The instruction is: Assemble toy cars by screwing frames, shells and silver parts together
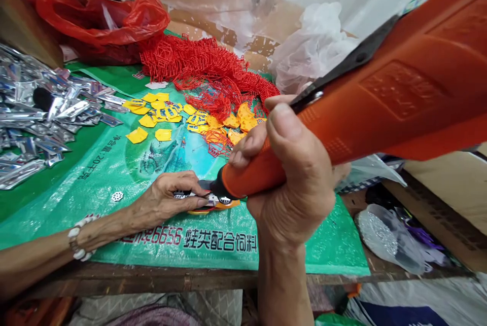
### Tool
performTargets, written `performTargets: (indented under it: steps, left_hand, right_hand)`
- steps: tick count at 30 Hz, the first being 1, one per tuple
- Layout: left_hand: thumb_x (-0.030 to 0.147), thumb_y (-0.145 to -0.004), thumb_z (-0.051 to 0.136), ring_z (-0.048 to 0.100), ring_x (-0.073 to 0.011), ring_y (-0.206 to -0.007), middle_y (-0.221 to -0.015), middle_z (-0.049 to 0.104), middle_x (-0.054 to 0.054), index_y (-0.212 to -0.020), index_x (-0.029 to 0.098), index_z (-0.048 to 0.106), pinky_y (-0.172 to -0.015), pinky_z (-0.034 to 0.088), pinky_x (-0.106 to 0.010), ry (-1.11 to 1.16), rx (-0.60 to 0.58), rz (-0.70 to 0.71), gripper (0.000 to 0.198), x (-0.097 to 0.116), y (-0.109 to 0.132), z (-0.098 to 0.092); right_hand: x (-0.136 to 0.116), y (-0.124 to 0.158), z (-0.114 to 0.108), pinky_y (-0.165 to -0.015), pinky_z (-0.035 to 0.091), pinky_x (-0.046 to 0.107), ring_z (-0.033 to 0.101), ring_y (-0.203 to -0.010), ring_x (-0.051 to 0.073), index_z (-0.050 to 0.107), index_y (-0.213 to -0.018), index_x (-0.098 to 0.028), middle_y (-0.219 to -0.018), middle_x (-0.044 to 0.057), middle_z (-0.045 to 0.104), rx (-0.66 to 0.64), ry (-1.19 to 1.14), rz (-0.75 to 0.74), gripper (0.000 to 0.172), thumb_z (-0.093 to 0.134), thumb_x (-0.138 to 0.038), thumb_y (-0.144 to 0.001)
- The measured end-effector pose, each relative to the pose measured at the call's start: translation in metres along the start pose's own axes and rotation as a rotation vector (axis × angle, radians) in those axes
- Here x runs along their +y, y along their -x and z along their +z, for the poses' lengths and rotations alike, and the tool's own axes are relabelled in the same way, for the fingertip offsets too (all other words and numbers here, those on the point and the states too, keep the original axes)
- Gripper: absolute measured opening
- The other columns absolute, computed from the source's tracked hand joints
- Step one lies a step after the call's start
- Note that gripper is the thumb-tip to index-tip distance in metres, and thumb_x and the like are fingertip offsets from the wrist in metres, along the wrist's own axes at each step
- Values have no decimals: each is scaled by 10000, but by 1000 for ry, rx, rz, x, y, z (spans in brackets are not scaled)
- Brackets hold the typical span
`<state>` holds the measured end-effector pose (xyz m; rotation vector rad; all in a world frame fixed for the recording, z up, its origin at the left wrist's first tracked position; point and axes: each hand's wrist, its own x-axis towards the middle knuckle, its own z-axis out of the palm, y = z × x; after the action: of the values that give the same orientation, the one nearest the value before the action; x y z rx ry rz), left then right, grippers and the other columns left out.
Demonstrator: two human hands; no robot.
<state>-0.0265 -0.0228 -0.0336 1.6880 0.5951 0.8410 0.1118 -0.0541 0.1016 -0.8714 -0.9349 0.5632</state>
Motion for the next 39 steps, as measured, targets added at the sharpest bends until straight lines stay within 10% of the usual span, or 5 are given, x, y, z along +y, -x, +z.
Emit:
performTargets:
  steps: [39]
  left_hand:
    - [204, -820, 707, 565, -122, -694, -743, 640, -7, -885, 193, 778, -632, 411, -244, -23, 21, -12, 97, -3, 0, -2]
  right_hand:
    - [2, 7, -9, -369, 411, 270, 508, -445, 116, 602, -659, -202, -580, -23, 546, -20, -5, -144, 192, 568, -321, -806]
